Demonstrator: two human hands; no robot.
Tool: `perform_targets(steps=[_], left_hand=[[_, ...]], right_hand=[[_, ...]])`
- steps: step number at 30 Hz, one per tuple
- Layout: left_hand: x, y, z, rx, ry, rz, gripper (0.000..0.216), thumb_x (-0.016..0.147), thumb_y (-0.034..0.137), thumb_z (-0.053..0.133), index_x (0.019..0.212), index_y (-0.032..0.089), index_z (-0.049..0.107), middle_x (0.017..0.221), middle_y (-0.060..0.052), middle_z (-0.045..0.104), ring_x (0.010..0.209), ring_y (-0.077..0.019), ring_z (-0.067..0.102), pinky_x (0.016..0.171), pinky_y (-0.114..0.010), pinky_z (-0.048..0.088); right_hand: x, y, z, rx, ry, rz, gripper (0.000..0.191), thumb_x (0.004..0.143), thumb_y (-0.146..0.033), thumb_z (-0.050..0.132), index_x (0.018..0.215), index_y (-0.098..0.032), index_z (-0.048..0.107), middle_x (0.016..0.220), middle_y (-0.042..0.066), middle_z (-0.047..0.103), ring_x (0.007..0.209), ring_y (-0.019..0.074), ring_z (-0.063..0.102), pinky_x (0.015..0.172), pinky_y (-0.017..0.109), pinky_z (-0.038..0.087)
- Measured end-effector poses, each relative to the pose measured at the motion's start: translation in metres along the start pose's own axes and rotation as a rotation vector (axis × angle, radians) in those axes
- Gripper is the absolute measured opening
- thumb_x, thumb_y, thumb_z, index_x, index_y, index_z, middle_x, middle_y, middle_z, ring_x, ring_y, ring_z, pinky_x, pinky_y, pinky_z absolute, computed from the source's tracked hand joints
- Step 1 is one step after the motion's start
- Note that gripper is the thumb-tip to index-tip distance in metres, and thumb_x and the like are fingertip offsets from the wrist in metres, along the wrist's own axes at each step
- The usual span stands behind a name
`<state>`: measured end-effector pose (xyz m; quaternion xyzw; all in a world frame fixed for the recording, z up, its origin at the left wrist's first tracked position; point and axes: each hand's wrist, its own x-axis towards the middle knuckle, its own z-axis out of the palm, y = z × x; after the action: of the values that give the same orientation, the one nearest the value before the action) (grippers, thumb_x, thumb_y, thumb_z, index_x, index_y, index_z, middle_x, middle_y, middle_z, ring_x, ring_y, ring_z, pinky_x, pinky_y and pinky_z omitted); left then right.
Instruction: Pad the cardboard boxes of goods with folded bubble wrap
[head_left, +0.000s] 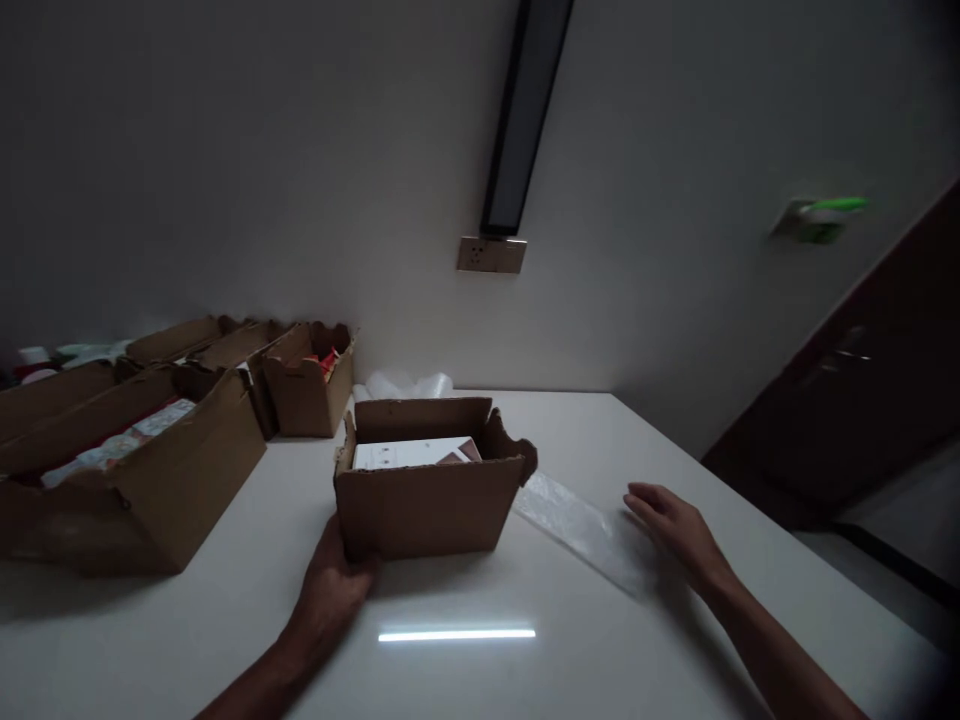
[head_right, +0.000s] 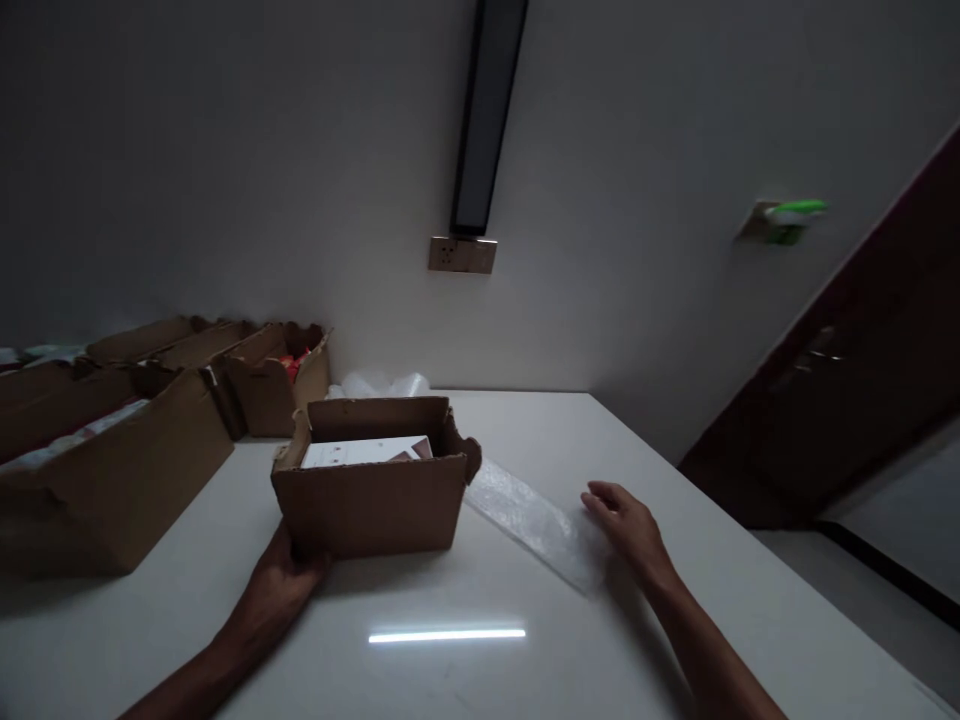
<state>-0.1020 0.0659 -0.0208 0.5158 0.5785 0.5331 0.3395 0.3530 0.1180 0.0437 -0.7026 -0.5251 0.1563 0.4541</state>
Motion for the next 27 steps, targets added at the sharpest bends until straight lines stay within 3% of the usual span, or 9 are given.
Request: perform_targets(steps=[1, 3, 8, 10, 16, 21, 27], left_hand=[[-0.001, 0.002, -0.001, 0.005, -0.003, -0.013, 0.058, 0.066, 0.030, 0.064, 0.122, 0.018, 0.051, 0.120, -0.012, 0.066, 0.112, -0.0305, 0.063, 0.096, -0.042, 0.050], [-0.002, 0.006, -0.002, 0.019, -0.004, -0.039, 0.059, 0.067, 0.032, 0.064, 0.123, 0.018, 0.050, 0.119, -0.011, 0.067, 0.111, -0.0302, 0.063, 0.095, -0.042, 0.051], [-0.004, 0.008, 0.002, 0.027, 0.038, -0.039, 0.056, 0.068, 0.038, 0.066, 0.119, 0.018, 0.053, 0.116, -0.012, 0.068, 0.109, -0.0314, 0.064, 0.094, -0.043, 0.051], [-0.001, 0.006, 0.008, 0.008, 0.045, -0.006, 0.057, 0.068, 0.036, 0.066, 0.120, 0.017, 0.053, 0.117, -0.012, 0.067, 0.111, -0.0308, 0.063, 0.096, -0.042, 0.050], [0.026, 0.003, 0.031, -0.005, 0.071, 0.109, 0.056, 0.065, 0.026, 0.064, 0.119, 0.016, 0.056, 0.113, -0.011, 0.066, 0.111, -0.0290, 0.061, 0.101, -0.043, 0.046], [0.043, 0.002, 0.047, -0.017, 0.103, 0.122, 0.054, 0.066, 0.022, 0.066, 0.118, 0.017, 0.056, 0.114, -0.010, 0.067, 0.109, -0.0263, 0.063, 0.100, -0.040, 0.047], [0.041, 0.000, 0.047, 0.009, 0.126, 0.107, 0.050, 0.068, 0.024, 0.067, 0.115, 0.017, 0.057, 0.112, -0.010, 0.068, 0.105, -0.0268, 0.064, 0.096, -0.041, 0.049]], right_hand=[[-0.009, -0.001, -0.002, -0.022, 0.035, -0.036, 0.037, 0.065, -0.051, 0.068, 0.085, -0.020, 0.073, 0.096, 0.011, 0.076, 0.088, 0.0291, 0.069, 0.077, 0.039, 0.053], [-0.031, -0.014, 0.005, -0.019, -0.021, -0.124, 0.038, 0.072, -0.051, 0.063, 0.093, -0.020, 0.072, 0.102, 0.011, 0.075, 0.089, 0.0281, 0.069, 0.078, 0.040, 0.054], [-0.082, -0.072, 0.066, 0.122, -0.428, -0.298, 0.048, 0.079, -0.048, 0.063, 0.119, -0.021, 0.066, 0.116, 0.011, 0.071, 0.097, 0.0266, 0.068, 0.075, 0.036, 0.054], [-0.087, -0.085, 0.090, 0.171, -0.504, -0.332, 0.048, 0.080, -0.042, 0.063, 0.122, -0.021, 0.065, 0.114, 0.010, 0.072, 0.096, 0.0252, 0.067, 0.073, 0.034, 0.053], [-0.054, -0.085, 0.131, 0.197, -0.445, -0.330, 0.032, 0.078, -0.031, 0.057, 0.105, -0.018, 0.069, 0.097, 0.008, 0.073, 0.082, 0.0221, 0.065, 0.068, 0.031, 0.050], [-0.047, -0.074, 0.136, 0.223, -0.387, -0.328, 0.034, 0.078, -0.028, 0.051, 0.106, -0.017, 0.068, 0.101, 0.010, 0.073, 0.091, 0.0246, 0.066, 0.076, 0.035, 0.052], [-0.058, -0.064, 0.135, 0.247, -0.390, -0.332, 0.037, 0.081, -0.027, 0.052, 0.114, -0.018, 0.068, 0.110, 0.009, 0.073, 0.095, 0.0233, 0.067, 0.082, 0.035, 0.054]])
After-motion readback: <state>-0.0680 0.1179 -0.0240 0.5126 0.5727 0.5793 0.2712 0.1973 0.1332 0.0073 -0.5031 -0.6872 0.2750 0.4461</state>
